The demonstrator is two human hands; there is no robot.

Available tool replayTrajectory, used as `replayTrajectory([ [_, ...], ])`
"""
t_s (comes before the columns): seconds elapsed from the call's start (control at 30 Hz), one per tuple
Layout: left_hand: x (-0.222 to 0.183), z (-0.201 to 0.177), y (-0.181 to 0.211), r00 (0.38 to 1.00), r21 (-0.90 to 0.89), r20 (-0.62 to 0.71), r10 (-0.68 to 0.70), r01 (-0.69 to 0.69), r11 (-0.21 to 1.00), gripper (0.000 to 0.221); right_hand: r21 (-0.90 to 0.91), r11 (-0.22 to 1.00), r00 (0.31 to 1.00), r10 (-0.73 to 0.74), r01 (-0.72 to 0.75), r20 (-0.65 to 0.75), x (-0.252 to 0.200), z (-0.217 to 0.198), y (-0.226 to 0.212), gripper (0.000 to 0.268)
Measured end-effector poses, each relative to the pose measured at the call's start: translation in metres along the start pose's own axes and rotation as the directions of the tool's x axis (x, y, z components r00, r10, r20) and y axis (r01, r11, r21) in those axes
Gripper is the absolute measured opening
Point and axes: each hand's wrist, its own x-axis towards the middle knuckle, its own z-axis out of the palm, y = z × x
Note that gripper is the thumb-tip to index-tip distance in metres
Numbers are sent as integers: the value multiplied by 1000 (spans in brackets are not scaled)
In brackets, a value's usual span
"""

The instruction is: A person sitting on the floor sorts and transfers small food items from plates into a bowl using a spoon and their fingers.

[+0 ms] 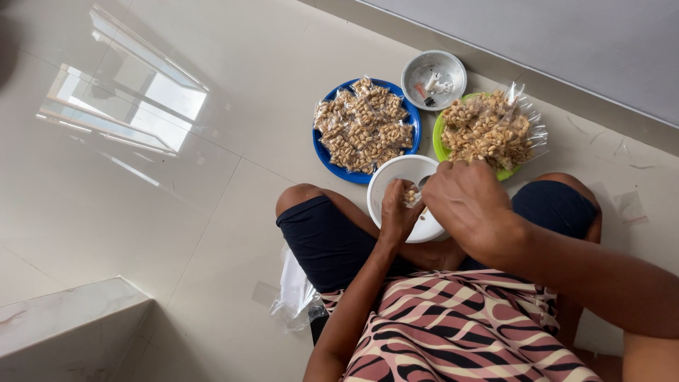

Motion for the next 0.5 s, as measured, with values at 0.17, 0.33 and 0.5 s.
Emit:
replayTrajectory([
  [0.17, 7, -2, -14, 994, -93, -92, -59, 50, 994, 37, -51, 999, 999, 14, -16, -36, -11, -44, 30, 11],
  [0.33, 17, -41, -47, 963, -77, -197, -185, 173, 982, 33, 141, 985, 994, 96, -103, 51, -46, 30, 43, 14],
  [0.5, 21, -48, -46, 938, -78, -58, -342, 337, 938, 35, 379, 901, 963, 124, -211, 241, -55, 185, 12, 40],
])
